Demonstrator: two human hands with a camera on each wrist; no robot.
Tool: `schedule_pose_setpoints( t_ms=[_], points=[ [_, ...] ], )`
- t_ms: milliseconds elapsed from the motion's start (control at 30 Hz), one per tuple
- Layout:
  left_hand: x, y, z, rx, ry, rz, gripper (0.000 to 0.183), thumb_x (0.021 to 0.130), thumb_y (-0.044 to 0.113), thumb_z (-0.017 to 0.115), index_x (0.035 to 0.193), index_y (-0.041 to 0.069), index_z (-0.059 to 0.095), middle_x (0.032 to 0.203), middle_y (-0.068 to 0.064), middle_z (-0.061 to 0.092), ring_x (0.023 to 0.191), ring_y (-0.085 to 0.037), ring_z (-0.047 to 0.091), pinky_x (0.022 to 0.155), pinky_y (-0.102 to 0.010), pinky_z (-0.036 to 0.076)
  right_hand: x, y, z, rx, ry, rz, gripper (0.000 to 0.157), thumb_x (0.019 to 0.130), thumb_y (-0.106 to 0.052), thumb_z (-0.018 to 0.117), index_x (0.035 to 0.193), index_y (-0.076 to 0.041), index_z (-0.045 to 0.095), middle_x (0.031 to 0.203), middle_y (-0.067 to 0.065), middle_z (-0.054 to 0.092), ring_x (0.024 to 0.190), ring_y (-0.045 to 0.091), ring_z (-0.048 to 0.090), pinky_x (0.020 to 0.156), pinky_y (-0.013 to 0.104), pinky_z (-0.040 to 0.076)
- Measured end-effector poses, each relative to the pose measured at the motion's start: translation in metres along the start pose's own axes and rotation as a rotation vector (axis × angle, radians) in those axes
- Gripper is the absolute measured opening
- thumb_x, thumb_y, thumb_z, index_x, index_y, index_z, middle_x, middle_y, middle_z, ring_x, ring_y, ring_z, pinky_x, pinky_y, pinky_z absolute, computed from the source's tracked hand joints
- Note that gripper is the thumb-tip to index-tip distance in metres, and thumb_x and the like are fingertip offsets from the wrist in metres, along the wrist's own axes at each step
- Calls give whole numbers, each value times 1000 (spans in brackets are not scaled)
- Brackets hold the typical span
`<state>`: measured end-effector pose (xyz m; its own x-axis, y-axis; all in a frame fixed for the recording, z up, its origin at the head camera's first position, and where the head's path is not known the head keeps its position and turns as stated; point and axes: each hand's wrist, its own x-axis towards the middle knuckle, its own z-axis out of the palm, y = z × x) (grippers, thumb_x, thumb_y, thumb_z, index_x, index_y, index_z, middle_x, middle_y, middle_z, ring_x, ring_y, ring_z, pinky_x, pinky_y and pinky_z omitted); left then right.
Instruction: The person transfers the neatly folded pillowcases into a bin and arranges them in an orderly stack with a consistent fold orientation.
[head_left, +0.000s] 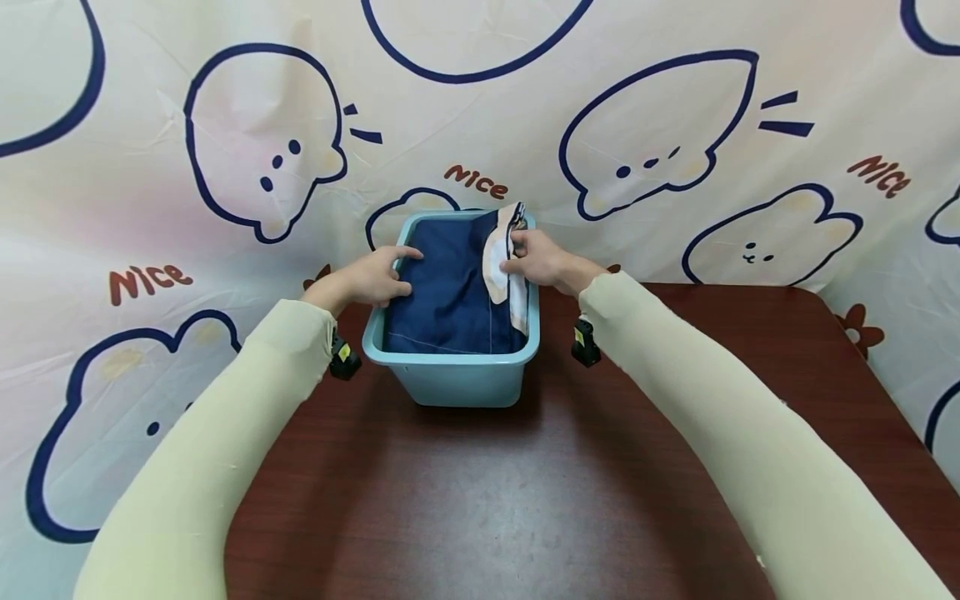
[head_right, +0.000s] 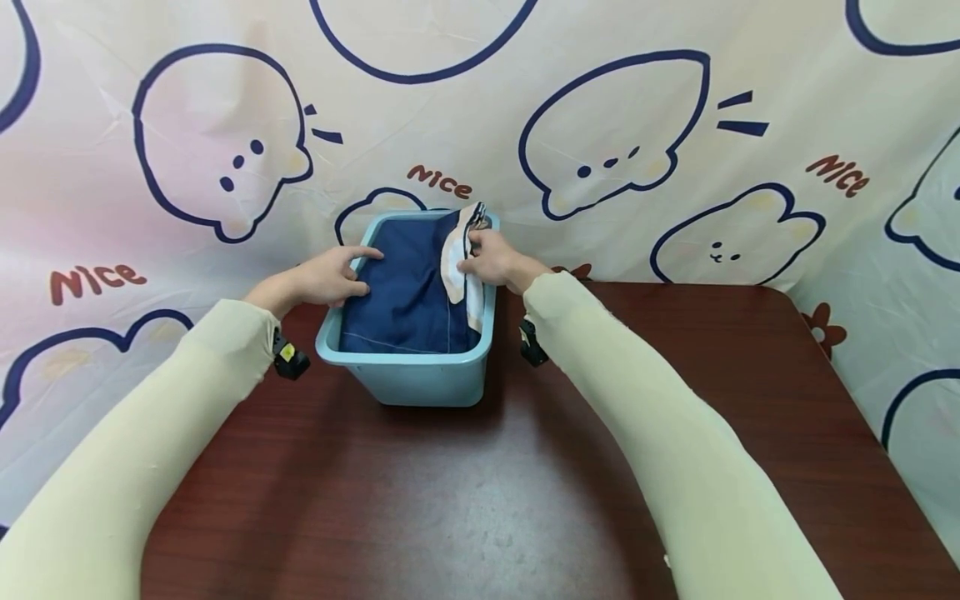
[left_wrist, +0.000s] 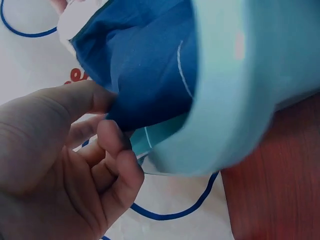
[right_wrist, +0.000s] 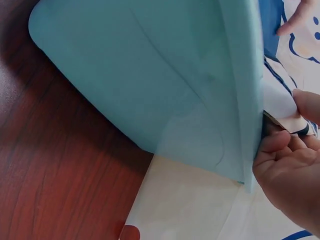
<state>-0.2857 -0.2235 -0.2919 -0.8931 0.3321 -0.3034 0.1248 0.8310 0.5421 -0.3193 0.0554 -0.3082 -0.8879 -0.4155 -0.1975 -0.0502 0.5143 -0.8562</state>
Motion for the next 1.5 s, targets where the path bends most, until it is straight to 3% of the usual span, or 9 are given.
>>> schedule_pose_setpoints(
  t_ms=[200, 300, 533, 600, 633, 767, 1300, 1400, 1500],
  points=[
    [1, -1, 5, 23, 8, -19, 58, 100, 5, 51, 155, 6, 35, 50, 4, 37, 43, -12, 40, 51, -26, 41, 2, 6, 2, -1, 3, 1, 66, 103, -7, 56, 160, -4, 24, 155, 20, 46, 140, 27, 50, 114, 39, 43],
    [4, -1, 7, 61, 24, -13, 57, 99, 5, 52, 154, 4, 38, 56, 3, 39, 45, -12, 41, 54, -26, 42, 2, 6, 3, 2, 1, -3, 67, 103, -6, 55, 160, -3, 22, 157, 22, 43, 143, 30, 47, 117, 42, 40],
    [6, -2, 10, 178, 40, -20, 54, 98, 8, 55, 150, 5, 45, 61, 0, 40, 53, -14, 41, 63, -29, 43, 1, 5, 4, -50, 17, -49, 47, 102, -5, 56, 148, -1, 45, 131, 19, 66, 108, 22, 63, 95, 33, 52],
    [5, -1, 10, 203, 48, -23, 53, 98, 9, 55, 150, 5, 46, 78, -9, 60, 65, -19, 52, 74, -34, 51, 1, 5, 5, -60, 16, -51, 47, 102, -5, 56, 148, -1, 45, 132, 19, 66, 109, 24, 63, 97, 35, 52],
    [4, 0, 11, 219, 51, -27, 53, 98, 10, 56, 150, 6, 46, 94, -15, 66, 74, -22, 57, 82, -39, 54, 1, 4, 5, -60, 11, -43, 53, 102, -5, 56, 152, -2, 39, 144, 21, 58, 120, 26, 61, 104, 38, 50],
    [3, 3, 12, 281, 51, -49, 52, 98, 14, 56, 150, 9, 48, 153, -27, 45, 110, -37, 56, 104, -57, 48, 2, 2, 6, -100, 13, -14, 61, 102, -7, 57, 157, -2, 31, 153, 21, 48, 135, 31, 53, 113, 43, 45],
    [-1, 5, 16, 340, 65, -90, 50, 99, 17, 57, 149, 13, 49, 152, -26, 47, 114, -40, 55, 102, -60, 47, 1, 1, 7, -192, 34, -7, 65, 99, -5, 58, 157, 1, 29, 151, 24, 46, 135, 32, 52, 112, 44, 45],
    [-2, 8, 17, 353, 70, -93, 48, 99, 17, 57, 147, 13, 51, 148, -26, 51, 108, -37, 55, 91, -51, 50, 0, -1, 9, -224, 62, -11, 60, 99, -5, 58, 154, 1, 37, 135, 19, 57, 117, 27, 58, 102, 38, 51],
    [-3, 9, 17, 382, 60, -89, 44, 100, 19, 58, 143, 12, 57, 128, -22, 66, 96, -33, 58, 76, -41, 48, -1, -4, 13, -248, 87, -17, 52, 98, -4, 56, 149, 0, 44, 100, 8, 58, 86, 20, 55, 80, 31, 49]
  ],
)
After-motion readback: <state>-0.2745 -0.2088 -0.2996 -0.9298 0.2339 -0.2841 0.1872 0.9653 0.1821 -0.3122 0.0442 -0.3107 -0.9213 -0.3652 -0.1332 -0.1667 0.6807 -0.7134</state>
